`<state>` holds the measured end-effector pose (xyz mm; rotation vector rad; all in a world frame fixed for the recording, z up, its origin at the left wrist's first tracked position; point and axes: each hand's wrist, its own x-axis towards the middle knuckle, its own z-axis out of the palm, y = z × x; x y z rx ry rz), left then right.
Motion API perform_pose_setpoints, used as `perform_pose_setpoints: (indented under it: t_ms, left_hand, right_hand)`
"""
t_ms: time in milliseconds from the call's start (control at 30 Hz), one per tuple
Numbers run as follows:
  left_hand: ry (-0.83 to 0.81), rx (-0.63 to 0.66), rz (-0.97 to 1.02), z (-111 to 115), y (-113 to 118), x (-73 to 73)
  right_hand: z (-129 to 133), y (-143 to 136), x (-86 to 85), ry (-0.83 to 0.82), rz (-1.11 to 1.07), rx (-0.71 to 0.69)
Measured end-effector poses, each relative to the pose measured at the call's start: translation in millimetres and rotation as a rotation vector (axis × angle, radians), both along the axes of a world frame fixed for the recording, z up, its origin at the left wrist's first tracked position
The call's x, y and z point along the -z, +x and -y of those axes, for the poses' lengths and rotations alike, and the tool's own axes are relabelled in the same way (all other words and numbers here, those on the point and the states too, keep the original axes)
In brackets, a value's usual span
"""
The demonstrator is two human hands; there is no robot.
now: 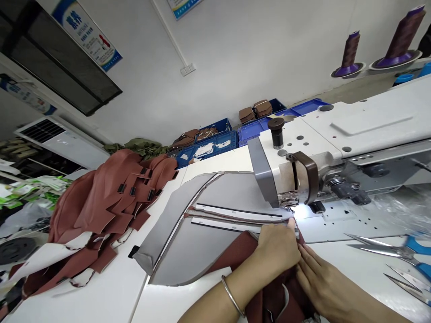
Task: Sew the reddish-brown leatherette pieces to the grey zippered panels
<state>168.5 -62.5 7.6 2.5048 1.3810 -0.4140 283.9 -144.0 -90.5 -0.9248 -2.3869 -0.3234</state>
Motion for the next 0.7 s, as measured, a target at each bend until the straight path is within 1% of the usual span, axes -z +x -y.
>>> perform_pose_setpoints:
  t_ms: [267,467,533,600,667,700]
  left_hand:
    - [0.052,-0.004,0.017,-9,1,2.9]
    - [0.082,-0.046,0.033,-10,2,10.9]
    - [0.089,-0.081,0.049,-7,3,15.7]
    - [0.084,-0.153,0.078,-3,4,21.0]
    - [0.079,-0.223,0.116,2,2,26.8]
    - [0.083,-0.231,0.130,5,0,29.7]
  right_hand:
    - [-10,0,-9.1,0.007,0.000,0.016]
    - [-17,-1,-4.6,-0.004,-0.017,0.031]
    - [-20,0,-4.9,0.013,-0.011,0.029]
    - [-22,1,-5.8,0.022,0.005,0.028]
    - [-20,1,-5.5,0.008,0.035,0.027]
    - [-17,1,-4.5,-0.007,0.045,0.022]
